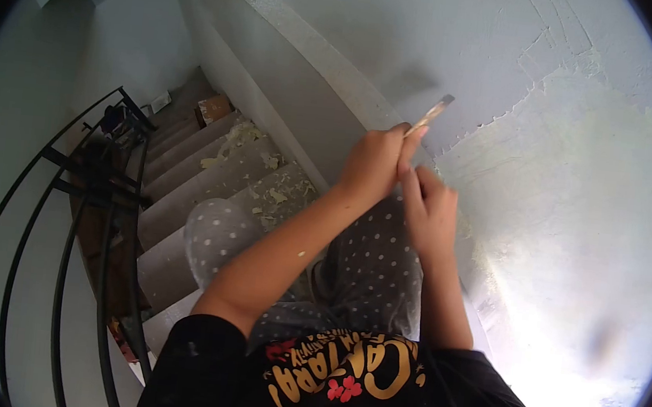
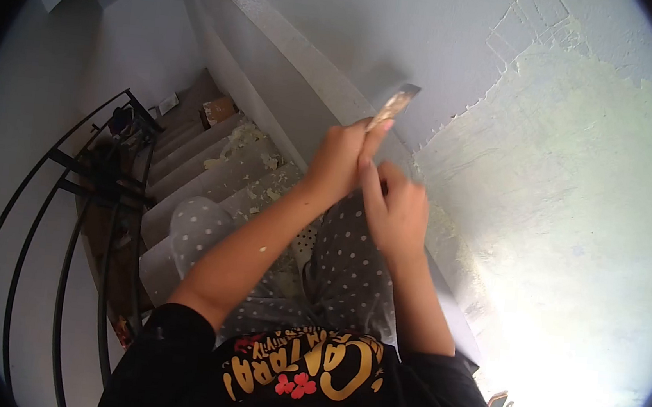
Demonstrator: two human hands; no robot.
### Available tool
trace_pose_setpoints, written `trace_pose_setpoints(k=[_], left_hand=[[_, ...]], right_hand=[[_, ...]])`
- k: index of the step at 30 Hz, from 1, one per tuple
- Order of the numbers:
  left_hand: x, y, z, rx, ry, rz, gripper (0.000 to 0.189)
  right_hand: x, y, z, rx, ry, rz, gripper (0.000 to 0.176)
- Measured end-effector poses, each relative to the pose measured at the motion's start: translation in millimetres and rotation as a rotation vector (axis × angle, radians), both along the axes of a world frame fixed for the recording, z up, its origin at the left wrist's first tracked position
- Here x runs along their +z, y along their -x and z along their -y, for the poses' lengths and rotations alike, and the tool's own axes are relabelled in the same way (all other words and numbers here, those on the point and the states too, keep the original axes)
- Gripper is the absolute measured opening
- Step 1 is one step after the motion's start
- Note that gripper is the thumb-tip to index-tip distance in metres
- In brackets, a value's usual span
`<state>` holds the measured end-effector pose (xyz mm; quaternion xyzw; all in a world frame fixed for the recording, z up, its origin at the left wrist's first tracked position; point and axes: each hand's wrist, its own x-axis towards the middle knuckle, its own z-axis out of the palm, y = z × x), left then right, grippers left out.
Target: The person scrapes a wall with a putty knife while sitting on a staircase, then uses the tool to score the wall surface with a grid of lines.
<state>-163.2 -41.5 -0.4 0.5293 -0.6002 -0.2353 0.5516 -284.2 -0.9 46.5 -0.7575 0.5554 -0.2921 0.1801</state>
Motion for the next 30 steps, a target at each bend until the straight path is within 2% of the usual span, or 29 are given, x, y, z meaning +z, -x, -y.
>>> trace_pose_setpoints(k=[3,5,8,9,10,11,13,20,22,26,28,30], left_hand=[[7,-19,-13,0.068,-0.004,0.074,0.047],[12,-24,-12,0.091,-0.022,0.061,0.048],[3,-24,-8,0.074,-0.001,0.017,0.049],[-11,-24,-4,0.023,-0.047,0.132,0.051],[-20,-21,-3,-0.031,-0.093,0.248,0.052],[-30,-17,-3,-0.028,-0.094,0.241,0.052],[-40,-9,-4,-0.086,-0.149,0.324,0.054],[-44,0,-5,-0.085,-0.226,0.35,0.053],[-40,0,-6,-0.032,-0.185,0.215,0.053],[3,5,-6,0.0,-0.032,0.028,0.051],[41,7,-4,-0.01,0.147,-0.059,0.053],[80,8,4,-0.027,0.221,-0.055,0.055]], right_hand=[[-37,20,-26,0.02,-0.078,0.025,0.033],[-59,26,-40,0.216,0.284,-0.01,0.025],[-74,25,-62,0.298,0.226,0.01,0.018],[-79,25,-66,0.337,0.216,0.011,0.017],[-93,26,-65,0.373,0.324,-0.052,0.015],[-101,26,-67,0.377,0.323,-0.059,0.015],[-107,23,-69,0.434,0.519,-0.148,0.014],[-111,16,-69,0.399,0.504,-0.177,0.015],[-111,16,-70,0.399,0.499,-0.178,0.014],[-107,16,-69,0.406,0.487,-0.174,0.014],[-111,16,-67,0.399,0.496,-0.169,0.014],[-112,16,-67,0.388,0.501,-0.163,0.014]])
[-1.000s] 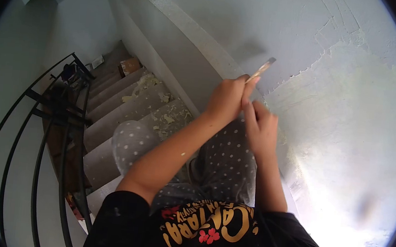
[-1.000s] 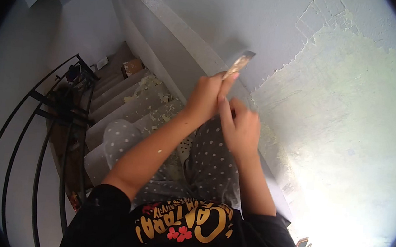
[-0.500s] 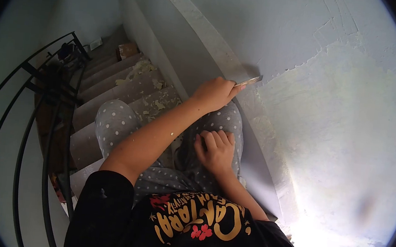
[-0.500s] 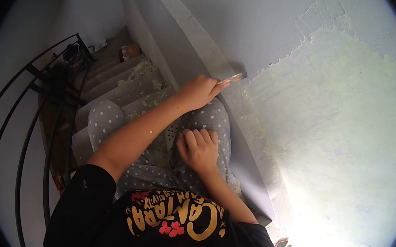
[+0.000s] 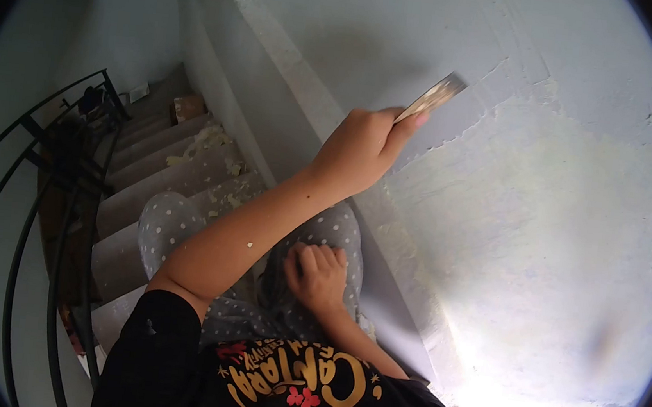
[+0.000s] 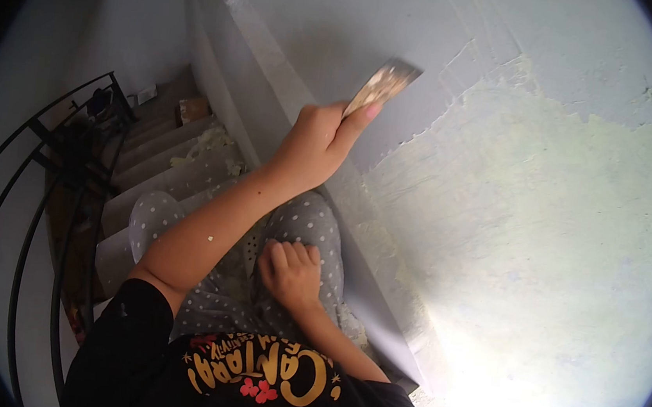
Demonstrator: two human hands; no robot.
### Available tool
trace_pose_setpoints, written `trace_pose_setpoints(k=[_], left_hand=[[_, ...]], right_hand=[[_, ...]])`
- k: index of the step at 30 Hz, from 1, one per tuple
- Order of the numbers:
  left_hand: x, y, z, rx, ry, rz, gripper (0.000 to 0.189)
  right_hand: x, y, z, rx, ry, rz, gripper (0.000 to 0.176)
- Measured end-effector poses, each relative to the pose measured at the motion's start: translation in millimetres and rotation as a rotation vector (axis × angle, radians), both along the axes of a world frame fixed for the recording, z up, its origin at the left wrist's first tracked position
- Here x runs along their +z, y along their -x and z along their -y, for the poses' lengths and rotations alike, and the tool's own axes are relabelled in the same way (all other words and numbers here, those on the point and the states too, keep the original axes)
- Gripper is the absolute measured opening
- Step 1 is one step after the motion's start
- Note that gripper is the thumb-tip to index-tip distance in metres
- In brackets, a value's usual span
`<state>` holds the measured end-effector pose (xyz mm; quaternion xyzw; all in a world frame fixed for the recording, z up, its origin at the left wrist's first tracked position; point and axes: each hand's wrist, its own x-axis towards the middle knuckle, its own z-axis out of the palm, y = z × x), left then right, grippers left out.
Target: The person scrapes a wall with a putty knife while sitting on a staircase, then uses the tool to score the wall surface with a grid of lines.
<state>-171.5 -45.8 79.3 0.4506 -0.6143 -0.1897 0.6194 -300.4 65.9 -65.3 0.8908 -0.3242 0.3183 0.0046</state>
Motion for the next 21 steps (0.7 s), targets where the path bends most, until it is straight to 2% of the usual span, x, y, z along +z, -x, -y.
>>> trace_pose_setpoints(k=[2,4,7,14,16,21], left_hand=[[35,5,11,-0.017,0.067,-0.005,0.057],[64,9,24,0.001,0.124,0.095,0.06],[86,14,35,0.018,0.11,0.134,0.061],[87,26,51,0.056,0.096,0.17,0.06],[83,30,53,0.035,0.197,0.106,0.059],[74,35,54,0.066,0.1,0.095,0.058]], right_hand=[[1,2,1,0.024,-0.02,-0.001,0.015],[0,5,1,0.04,-0.02,0.017,0.016],[-1,9,2,0.066,-0.038,0.046,0.017],[0,13,4,0.138,-0.083,0.102,0.019],[1,12,5,0.145,-0.09,0.111,0.02],[3,13,7,0.15,-0.1,0.168,0.019]])
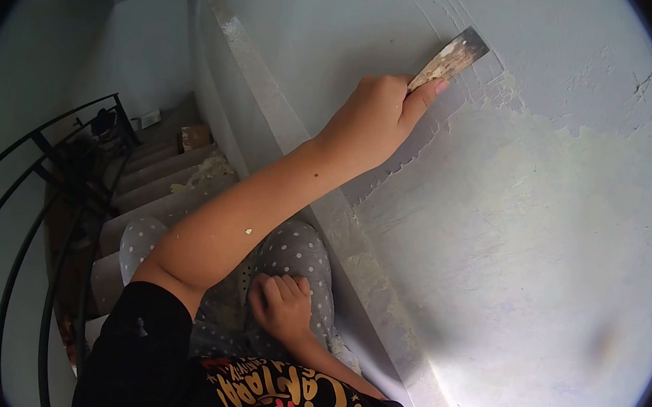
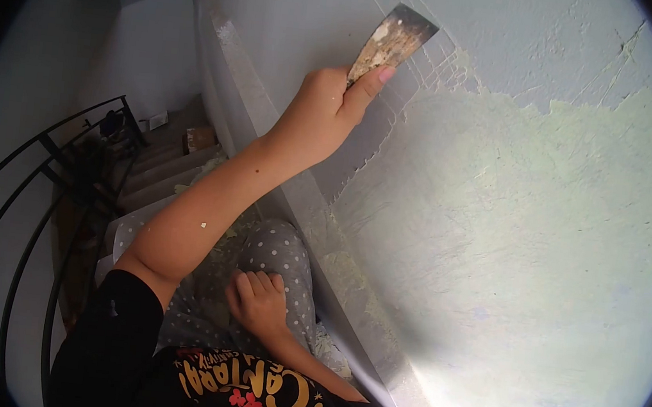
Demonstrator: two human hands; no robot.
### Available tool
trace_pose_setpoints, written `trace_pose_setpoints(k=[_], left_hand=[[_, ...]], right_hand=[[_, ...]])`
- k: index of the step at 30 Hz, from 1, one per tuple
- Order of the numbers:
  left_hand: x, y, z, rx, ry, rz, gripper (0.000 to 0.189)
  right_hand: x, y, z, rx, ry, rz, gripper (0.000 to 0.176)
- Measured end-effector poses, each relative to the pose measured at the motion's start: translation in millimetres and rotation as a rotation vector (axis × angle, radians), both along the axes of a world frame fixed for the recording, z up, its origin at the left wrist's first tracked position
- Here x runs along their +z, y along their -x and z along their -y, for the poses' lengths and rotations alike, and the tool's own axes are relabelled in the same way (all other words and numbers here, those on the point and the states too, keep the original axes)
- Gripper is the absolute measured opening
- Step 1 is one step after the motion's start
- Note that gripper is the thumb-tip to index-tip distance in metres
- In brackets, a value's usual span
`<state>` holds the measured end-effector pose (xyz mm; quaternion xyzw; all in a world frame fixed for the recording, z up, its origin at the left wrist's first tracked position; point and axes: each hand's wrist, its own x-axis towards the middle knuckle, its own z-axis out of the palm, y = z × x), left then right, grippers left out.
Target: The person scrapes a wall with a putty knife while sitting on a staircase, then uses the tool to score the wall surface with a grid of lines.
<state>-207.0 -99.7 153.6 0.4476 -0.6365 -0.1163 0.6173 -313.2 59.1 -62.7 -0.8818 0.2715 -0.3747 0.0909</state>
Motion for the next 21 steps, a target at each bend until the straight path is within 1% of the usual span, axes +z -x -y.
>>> trace_pose_setpoints(k=[2,5,7,8,10,11,12,13,14,16,17,18,19,20,21], left_hand=[[-4,0,1,0.002,-0.012,-0.017,0.058],[11,-7,-14,0.021,-0.068,0.001,0.058],[26,-16,-26,0.047,-0.172,0.148,0.06],[29,-21,-28,0.051,-0.178,0.152,0.06],[34,-29,-34,0.045,-0.14,0.252,0.06],[34,-31,-44,0.046,-0.137,0.24,0.06],[33,-34,-57,-0.19,-0.347,-0.019,0.058],[31,-38,-69,-0.428,-0.546,-0.276,0.056],[21,-41,-78,-0.427,-0.528,-0.283,0.056],[-16,-44,-93,-0.759,-0.603,-0.546,0.048],[-31,-42,-105,-0.776,-0.692,-0.576,0.044],[-44,-39,-115,-0.796,-0.781,-0.606,0.041],[-60,-35,-120,-0.809,-0.777,-0.62,0.041],[-77,-31,-123,-0.823,-0.989,-0.606,0.04],[-83,-27,-127,-0.832,-1.198,-0.585,0.04]], right_hand=[[-1,1,1,0.011,-0.015,0.011,0.019],[-1,3,1,0.024,-0.035,0.023,0.019],[0,2,1,0.03,-0.042,0.037,0.019],[-1,2,2,0.035,-0.044,0.038,0.02],[1,5,0,0.04,-0.049,0.029,0.021],[3,10,0,0.097,-0.148,0.128,0.026],[7,14,3,0.155,-0.24,0.223,0.032],[17,18,8,0.087,-0.185,0.344,0.036],[33,23,13,0.022,-0.129,0.465,0.041],[64,31,25,-0.125,0.243,0.589,0.039],[84,40,29,-0.125,0.244,0.578,0.039],[108,50,32,-0.037,0.427,0.329,0.047],[122,56,35,0.053,0.6,0.068,0.056],[127,55,37,0.052,0.6,0.046,0.056],[134,53,42,0.185,0.659,-0.097,0.055]])
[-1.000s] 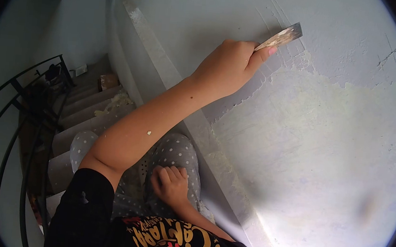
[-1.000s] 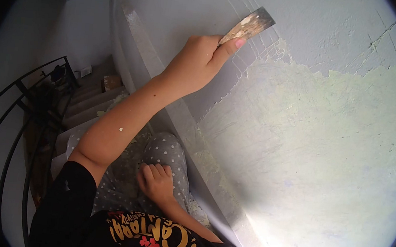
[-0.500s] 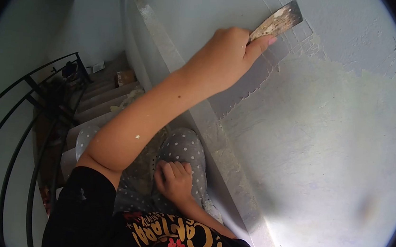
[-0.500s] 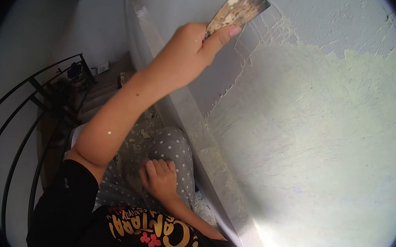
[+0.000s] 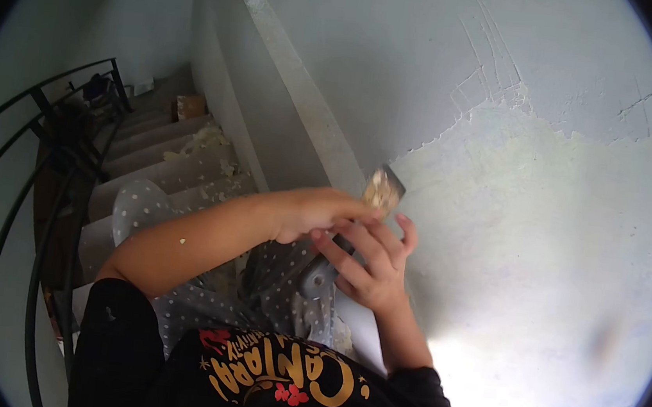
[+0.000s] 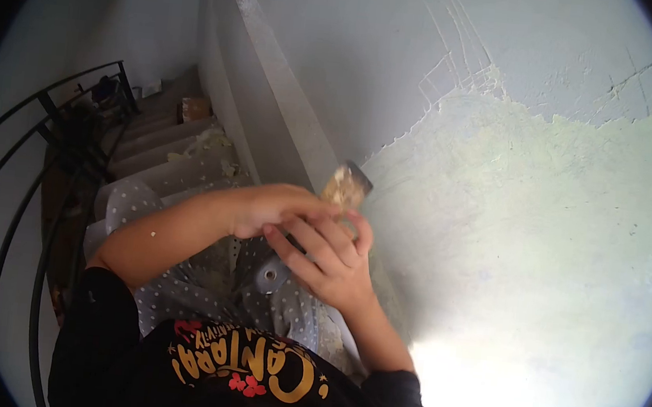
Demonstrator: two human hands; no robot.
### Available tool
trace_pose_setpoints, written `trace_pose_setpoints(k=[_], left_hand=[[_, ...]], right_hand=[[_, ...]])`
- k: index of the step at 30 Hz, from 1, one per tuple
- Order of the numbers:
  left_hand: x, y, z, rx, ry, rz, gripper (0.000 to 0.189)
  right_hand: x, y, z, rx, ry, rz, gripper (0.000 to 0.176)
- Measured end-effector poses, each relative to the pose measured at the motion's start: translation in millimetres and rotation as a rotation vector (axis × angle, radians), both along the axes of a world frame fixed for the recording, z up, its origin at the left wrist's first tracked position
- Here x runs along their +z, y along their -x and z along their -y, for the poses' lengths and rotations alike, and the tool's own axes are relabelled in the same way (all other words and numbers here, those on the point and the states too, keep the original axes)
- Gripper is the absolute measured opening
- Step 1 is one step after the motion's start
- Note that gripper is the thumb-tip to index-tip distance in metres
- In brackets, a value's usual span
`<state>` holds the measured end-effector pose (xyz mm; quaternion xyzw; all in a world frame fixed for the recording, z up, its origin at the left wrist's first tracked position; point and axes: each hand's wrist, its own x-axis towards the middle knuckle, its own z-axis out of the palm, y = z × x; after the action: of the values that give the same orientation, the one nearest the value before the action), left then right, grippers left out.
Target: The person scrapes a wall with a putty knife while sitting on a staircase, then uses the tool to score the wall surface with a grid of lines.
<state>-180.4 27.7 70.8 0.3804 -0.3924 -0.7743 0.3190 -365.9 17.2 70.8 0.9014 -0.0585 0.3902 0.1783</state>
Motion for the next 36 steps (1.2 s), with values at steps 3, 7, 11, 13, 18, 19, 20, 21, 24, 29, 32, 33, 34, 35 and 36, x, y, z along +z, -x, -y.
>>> trace_pose_setpoints(k=[3,7,11,13,18,19,20,21,24,29,32,33,34,35,36], left_hand=[[-13,-7,-19,-0.152,-0.022,-0.224,0.047],[-56,-54,-16,-0.512,0.023,-0.17,0.069],[-71,-92,-5,0.074,-0.002,-0.047,0.064],[-77,-101,2,0.258,0.036,-0.062,0.058],[-76,-117,-3,0.761,0.029,-0.253,0.03],[-72,-117,-5,0.762,0.027,-0.262,0.03],[-66,-115,-6,0.754,0.092,-0.251,0.03],[-62,-113,-8,0.743,0.156,-0.237,0.029],[-55,-110,-8,0.663,0.145,-0.218,0.03],[-57,-104,-7,0.647,0.115,-0.26,0.03],[-55,-100,-6,0.643,0.126,-0.237,0.03],[-54,-98,-6,0.627,0.127,-0.243,0.03],[-54,-97,-6,0.621,0.126,-0.246,0.03],[-53,-96,-7,0.62,0.123,-0.245,0.03],[-53,-96,-7,0.623,0.122,-0.244,0.03]], right_hand=[[1,-8,8,0.179,-0.143,-0.126,0.04],[30,-21,28,0.397,-0.571,0.239,0.029],[153,-40,51,0.002,-0.362,0.88,0.069],[202,-44,72,-0.067,-0.219,0.869,0.067],[249,-71,116,-0.027,-0.3,0.81,0.046],[252,-74,127,0.008,-0.316,0.809,0.046],[254,-77,133,0.011,-0.317,0.801,0.046],[253,-77,138,0.017,-0.328,0.833,0.045],[253,-78,163,0.015,-0.301,0.842,0.042],[252,-78,168,-0.007,-0.26,0.79,0.042],[255,-83,161,0.009,-0.148,0.834,0.042],[254,-83,160,-0.001,-0.146,0.832,0.042],[254,-84,158,-0.036,-0.171,0.806,0.042],[256,-86,157,-0.069,-0.196,0.778,0.043],[261,-85,159,0.019,-0.114,0.757,0.045]])
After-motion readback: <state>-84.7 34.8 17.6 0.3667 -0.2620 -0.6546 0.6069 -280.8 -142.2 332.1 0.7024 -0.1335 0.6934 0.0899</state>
